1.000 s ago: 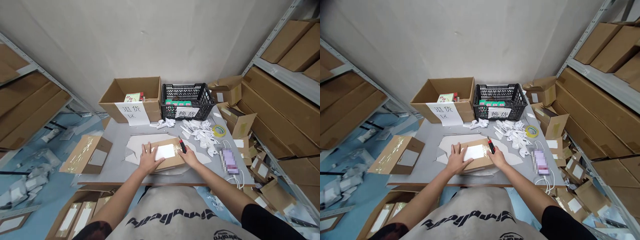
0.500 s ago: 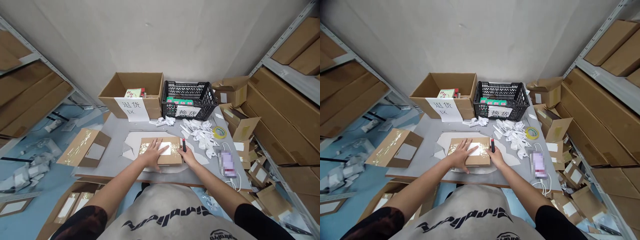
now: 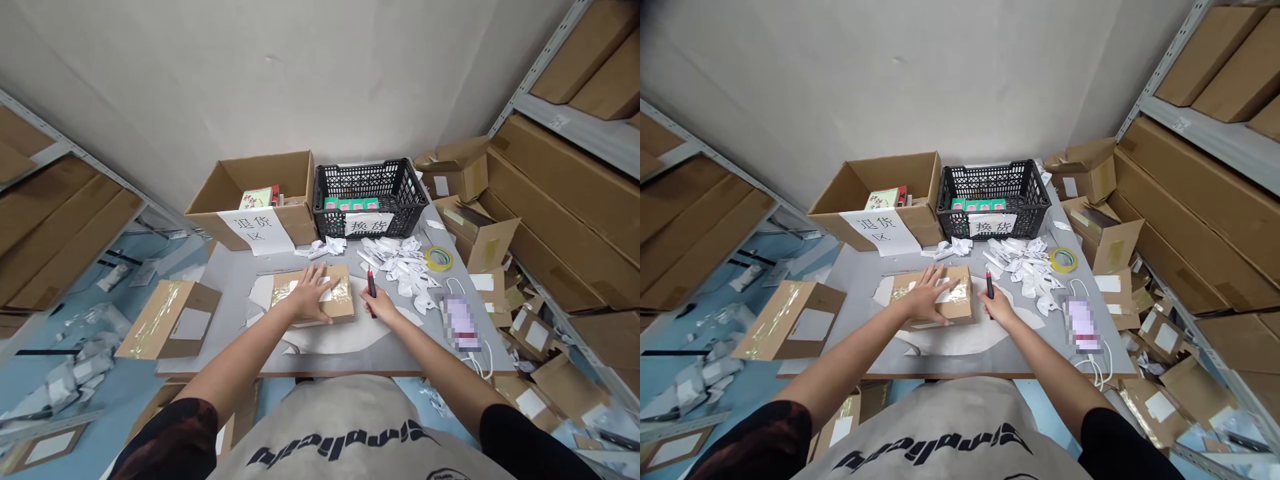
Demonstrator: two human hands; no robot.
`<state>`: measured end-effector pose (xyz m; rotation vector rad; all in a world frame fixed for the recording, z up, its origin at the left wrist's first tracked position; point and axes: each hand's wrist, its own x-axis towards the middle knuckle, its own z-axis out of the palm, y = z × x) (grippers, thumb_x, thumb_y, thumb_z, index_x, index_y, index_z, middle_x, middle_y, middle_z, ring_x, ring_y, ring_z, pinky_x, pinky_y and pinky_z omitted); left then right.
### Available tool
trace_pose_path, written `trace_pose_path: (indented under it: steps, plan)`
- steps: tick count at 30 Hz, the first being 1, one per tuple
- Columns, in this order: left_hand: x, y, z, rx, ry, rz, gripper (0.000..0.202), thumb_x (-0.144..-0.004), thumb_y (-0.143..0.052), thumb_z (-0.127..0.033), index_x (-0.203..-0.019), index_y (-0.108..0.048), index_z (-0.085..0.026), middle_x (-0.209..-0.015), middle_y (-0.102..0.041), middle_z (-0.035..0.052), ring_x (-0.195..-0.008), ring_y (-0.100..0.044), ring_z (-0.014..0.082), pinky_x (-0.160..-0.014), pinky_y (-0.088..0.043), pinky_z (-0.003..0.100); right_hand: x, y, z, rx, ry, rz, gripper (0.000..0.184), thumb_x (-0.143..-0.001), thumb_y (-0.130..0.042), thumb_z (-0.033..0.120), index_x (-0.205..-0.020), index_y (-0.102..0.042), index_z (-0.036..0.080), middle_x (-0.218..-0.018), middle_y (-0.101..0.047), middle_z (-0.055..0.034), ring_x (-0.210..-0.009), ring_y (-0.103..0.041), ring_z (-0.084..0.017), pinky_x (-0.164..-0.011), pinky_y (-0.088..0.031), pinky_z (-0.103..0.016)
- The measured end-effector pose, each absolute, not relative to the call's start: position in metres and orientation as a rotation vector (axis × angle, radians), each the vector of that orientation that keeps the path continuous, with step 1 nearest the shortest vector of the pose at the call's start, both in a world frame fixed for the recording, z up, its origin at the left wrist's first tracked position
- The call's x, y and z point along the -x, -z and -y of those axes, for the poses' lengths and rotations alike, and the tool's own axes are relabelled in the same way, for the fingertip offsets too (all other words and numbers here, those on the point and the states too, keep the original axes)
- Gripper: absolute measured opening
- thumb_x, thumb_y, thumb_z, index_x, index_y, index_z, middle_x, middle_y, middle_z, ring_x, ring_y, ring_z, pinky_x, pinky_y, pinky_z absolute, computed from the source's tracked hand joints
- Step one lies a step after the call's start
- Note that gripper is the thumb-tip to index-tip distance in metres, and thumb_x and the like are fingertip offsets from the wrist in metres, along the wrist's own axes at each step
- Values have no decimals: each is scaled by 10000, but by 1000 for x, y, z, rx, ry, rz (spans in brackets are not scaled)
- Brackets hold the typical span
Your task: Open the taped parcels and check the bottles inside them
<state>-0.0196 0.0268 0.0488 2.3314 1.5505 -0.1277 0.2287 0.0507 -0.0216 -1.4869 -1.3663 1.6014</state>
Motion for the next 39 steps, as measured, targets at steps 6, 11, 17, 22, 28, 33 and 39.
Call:
trace_pose_path:
  steps: [6, 11, 17, 22, 28, 33, 39]
  plan:
    - [-5, -48, -53, -2289, 324, -1485, 1474, -330, -854, -668, -1557, -132, -285, -1622, 62, 186, -1425, 52, 552, -1114, -57, 652, -268, 3, -41, 1289, -1962, 1342, 426, -829, -649, 428, -1160, -455, 243, -620, -604, 66, -510, -631, -146, -512, -555, -284]
    - [-7, -45, -54, -2356, 368, -1479, 1495, -332, -878, -612, -1559, -107, -245, -1611, 6, 224, -1418, -49, 561, -1122, -131, 602, -273, 1, -42, 1209, -2092, 1315, 325, -886, -600, 456, -1094, -508, 224, -719, -687, -6, -525, -641, -143, -481, -539, -254]
    - [-10, -51, -56, -2392, 382, -1491, 1424, -377, -870, -599, -1553, -144, -253, -1593, -108, 199, -1410, -170, 491, -1136, -166, 551, -265, 17, -42, 1198, -2123, 1264, 472, -921, -556, 422, -1357, -422, 299, -631, -630, 49, -409, -584, -119, -367, -450, -191]
    - [-10, -49, -55, -2370, 378, -1504, 1376, -392, -865, -564, -1546, -177, -262, -1583, -154, 164, -1413, -173, 469, -1142, -176, 543, -258, 20, -46, 1115, -2135, 1256, 647, -931, -542, 382, -1509, -253, 377, -642, -619, 66, -405, -587, -114, -379, -472, -203]
    - [-5, -46, -56, -2396, 347, -1485, 1432, -356, -870, -615, -1551, -167, -257, -1589, -117, 173, -1417, -170, 461, -1144, -186, 529, -255, 20, -53, 1086, -2163, 1291, 657, -937, -538, 372, -1522, -238, 401, -624, -603, 69, -421, -594, -116, -408, -501, -218]
    - [-3, -42, -57, -2369, 363, -1469, 1468, -346, -854, -676, -1557, -144, -245, -1608, -67, 184, -1424, -130, 485, -1140, -171, 554, -256, 16, -53, 1101, -2185, 1216, 676, -928, -549, 380, -1525, -234, 385, -618, -587, 71, -418, -582, -115, -393, -482, -213]
    - [-2, -35, -58, -2308, 420, -1489, 1493, -353, -852, -685, -1562, -91, -251, -1616, 39, 192, -1436, -8, 528, -1135, -112, 607, -252, 14, -52, 1092, -2209, 1203, 687, -927, -542, 383, -1531, -215, 372, -600, -592, 73, -409, -581, -118, -401, -488, -219]
